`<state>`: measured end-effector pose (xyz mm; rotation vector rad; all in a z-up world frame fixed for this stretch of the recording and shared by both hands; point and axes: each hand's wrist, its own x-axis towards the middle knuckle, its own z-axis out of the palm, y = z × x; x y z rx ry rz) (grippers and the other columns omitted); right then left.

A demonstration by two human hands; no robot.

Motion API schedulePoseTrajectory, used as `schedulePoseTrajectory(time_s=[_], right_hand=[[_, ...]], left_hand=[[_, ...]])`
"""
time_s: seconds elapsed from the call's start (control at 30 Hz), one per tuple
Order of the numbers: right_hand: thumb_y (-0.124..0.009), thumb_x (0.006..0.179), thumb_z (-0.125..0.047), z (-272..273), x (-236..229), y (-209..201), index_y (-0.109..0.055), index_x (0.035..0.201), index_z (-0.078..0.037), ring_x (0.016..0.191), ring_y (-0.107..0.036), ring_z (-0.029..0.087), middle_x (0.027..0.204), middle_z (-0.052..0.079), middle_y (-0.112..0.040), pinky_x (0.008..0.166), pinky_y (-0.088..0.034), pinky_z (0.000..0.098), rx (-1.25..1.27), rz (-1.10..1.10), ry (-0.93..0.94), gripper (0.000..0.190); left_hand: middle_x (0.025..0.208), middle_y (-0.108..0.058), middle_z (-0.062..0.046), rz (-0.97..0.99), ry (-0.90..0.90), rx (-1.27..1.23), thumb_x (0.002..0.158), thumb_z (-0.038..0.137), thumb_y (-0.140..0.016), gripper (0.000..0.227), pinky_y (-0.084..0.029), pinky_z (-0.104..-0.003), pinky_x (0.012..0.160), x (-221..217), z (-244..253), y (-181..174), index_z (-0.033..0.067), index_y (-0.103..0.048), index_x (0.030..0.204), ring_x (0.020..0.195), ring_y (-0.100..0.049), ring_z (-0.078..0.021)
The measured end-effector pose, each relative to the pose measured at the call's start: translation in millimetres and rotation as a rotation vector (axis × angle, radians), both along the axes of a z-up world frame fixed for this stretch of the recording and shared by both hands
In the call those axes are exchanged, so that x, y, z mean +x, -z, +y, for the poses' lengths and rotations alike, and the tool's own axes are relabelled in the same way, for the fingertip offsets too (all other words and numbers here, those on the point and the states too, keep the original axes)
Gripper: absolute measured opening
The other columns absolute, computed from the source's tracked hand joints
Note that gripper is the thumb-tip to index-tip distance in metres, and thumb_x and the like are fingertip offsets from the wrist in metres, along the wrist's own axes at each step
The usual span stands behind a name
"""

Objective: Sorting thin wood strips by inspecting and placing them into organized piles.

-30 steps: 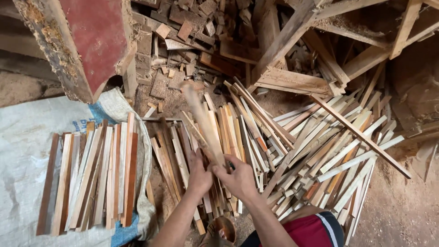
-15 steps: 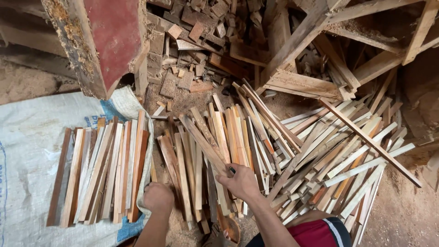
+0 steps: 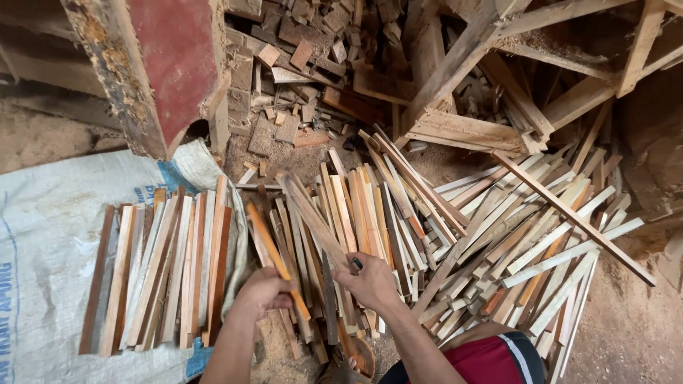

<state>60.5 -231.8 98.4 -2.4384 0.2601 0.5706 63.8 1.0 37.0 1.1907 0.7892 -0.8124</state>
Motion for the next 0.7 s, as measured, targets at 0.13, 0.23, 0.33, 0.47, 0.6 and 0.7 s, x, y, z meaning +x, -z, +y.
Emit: schedulePoseTrajectory(time_s=[0.13,0.23,0.33,0.47,0.6,0.7], right_hand=[[-0.078,0.084,-0.034,4.6,-4.4,-10.2,-0.072,0.119,-0.011,0.047,-0.059,0.011,0.08,0.003,-0.069,0.036,-0.047,0.0229,0.094,-0.08,0.035,0.042],[-0.08,0.084,-0.025,11.7,-12.4,-30.8,-0.063,0.133,-0.001,0.048,-0.064,0.013,0.082,0.006,-0.07,0.033,-0.046,0.0215,0.336,-0.056,0.142,0.057],[-0.08,0.085,-0.028,14.5,-23.6,-35.4,-0.054,0.142,-0.005,0.039,-0.058,0.012,0.11,0.016,-0.071,0.025,-0.043,0.0226,0.43,-0.007,0.146,0.067],[-0.076,0.083,-0.027,18.7,-36.1,-37.4,-0.053,0.133,-0.004,0.08,-0.076,0.025,0.122,0.018,-0.064,0.065,-0.069,0.0356,0.283,-0.023,-0.078,0.059],[-0.077,0.084,-0.03,13.9,-40.9,-34.0,-0.06,0.121,-0.01,0.065,-0.069,0.015,0.093,0.005,-0.07,0.062,-0.067,0.0328,0.245,-0.025,-0.106,0.046],[-0.079,0.081,-0.026,18.9,-45.3,-35.0,-0.056,0.137,-0.004,0.059,-0.074,0.016,0.098,0.012,-0.078,0.042,-0.061,0.0217,0.205,-0.211,-0.097,0.064]], left_hand=[[0.153,-0.043,-0.031,-0.167,0.036,-0.036,0.085,-0.01,-0.066,0.088,-0.063,-0.034,0.081,4.9,-7.1,-64.7,0.0005,-0.018,0.158,0.1,-0.072,-0.0331],[0.113,-0.062,-0.021,-0.282,0.013,-0.148,0.089,-0.013,-0.061,0.052,-0.062,-0.032,0.075,8.6,-15.6,-71.6,0.0004,-0.056,0.139,0.091,-0.068,-0.0278],[0.114,-0.061,-0.026,-0.272,-0.132,-0.212,0.085,-0.018,-0.063,0.086,-0.063,-0.034,0.078,1.3,-23.6,-85.0,0.0012,-0.026,0.159,0.093,-0.067,-0.032],[0.103,-0.063,-0.029,-0.303,-0.185,-0.181,0.087,-0.017,-0.064,0.037,-0.064,-0.042,0.076,-12.3,-20.5,-92.9,-0.0122,-0.062,0.123,0.088,-0.07,-0.0388],[0.113,-0.067,-0.027,-0.37,-0.23,-0.409,0.09,-0.008,-0.061,0.038,-0.063,-0.038,0.056,-12.2,7.1,-84.8,0.0003,-0.06,0.127,0.057,-0.052,-0.0161],[0.118,-0.069,-0.031,-0.36,-0.194,-0.304,0.094,-0.009,-0.056,0.03,-0.06,-0.045,0.088,-18.9,8.3,-117.3,-0.0056,-0.056,0.124,0.1,-0.071,-0.0411]])
